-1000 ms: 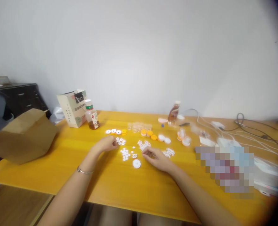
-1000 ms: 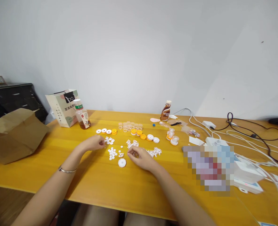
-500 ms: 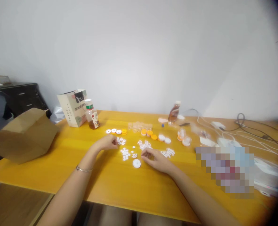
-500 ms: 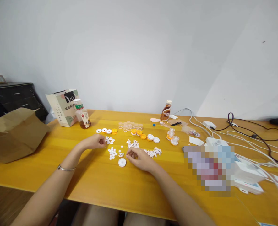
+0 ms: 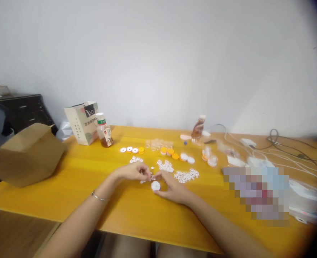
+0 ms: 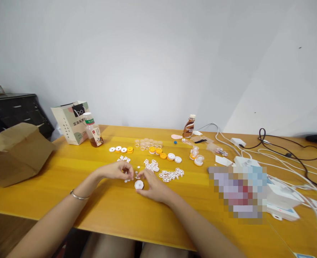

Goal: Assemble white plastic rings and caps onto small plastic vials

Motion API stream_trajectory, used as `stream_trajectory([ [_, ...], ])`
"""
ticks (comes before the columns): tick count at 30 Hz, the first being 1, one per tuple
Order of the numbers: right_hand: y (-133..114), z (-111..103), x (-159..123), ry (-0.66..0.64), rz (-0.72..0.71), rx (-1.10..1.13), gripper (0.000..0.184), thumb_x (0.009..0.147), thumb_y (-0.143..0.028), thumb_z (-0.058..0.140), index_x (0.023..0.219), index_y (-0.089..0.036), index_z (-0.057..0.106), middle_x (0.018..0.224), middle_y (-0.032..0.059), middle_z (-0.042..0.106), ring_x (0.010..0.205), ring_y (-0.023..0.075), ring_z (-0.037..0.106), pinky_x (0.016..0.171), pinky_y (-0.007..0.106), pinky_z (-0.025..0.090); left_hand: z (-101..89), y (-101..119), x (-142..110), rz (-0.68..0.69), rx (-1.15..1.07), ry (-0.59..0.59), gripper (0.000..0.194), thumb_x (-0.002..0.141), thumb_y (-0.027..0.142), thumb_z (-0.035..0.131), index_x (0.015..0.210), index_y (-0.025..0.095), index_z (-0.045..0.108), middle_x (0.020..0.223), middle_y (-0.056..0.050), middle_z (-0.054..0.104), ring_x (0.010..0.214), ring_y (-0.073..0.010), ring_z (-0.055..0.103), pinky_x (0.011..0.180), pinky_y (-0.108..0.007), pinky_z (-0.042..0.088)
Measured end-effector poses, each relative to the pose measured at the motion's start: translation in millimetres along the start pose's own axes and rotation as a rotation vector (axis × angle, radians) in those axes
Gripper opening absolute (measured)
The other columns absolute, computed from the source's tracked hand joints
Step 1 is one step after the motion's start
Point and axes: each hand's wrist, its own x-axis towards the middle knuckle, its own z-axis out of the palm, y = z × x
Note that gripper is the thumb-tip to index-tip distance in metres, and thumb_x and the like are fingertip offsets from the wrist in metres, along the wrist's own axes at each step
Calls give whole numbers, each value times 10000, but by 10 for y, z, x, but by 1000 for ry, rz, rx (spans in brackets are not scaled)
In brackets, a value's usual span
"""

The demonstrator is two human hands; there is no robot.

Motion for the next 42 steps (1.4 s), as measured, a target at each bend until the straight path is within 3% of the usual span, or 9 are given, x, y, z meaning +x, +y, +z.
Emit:
stream_trajectory([
  [7,17,6,8,-12,13,29,258,712,-214,561,946,-207,452,934,34,521,879,168,487,765,304,397,225,-37,122,15,31,34,144,696,202,550,795,118,612,746,-7,610,633,-78,504,577,-157,373],
  [24,30,15,27,-24,56,52,316,688,-221,607,953,-209,436,946,22,522,871,159,484,760,291,393,297,-113,174,-15,137,96,142,687,202,537,780,112,595,751,-13,616,655,-97,524,587,-162,383],
  [34,38,21,27,-5,42,69,324,685,-238,617,955,-218,440,931,19,526,862,160,490,765,299,400,351,-48,174,30,180,172,98,675,183,542,741,118,574,739,-12,611,641,-97,523,570,-166,375],
  [42,30,14,19,-9,68,51,314,668,-264,639,913,-217,449,894,8,535,839,158,496,734,282,393,336,-32,150,69,160,130,123,667,177,558,768,116,593,745,-16,612,641,-96,523,570,-165,377],
])
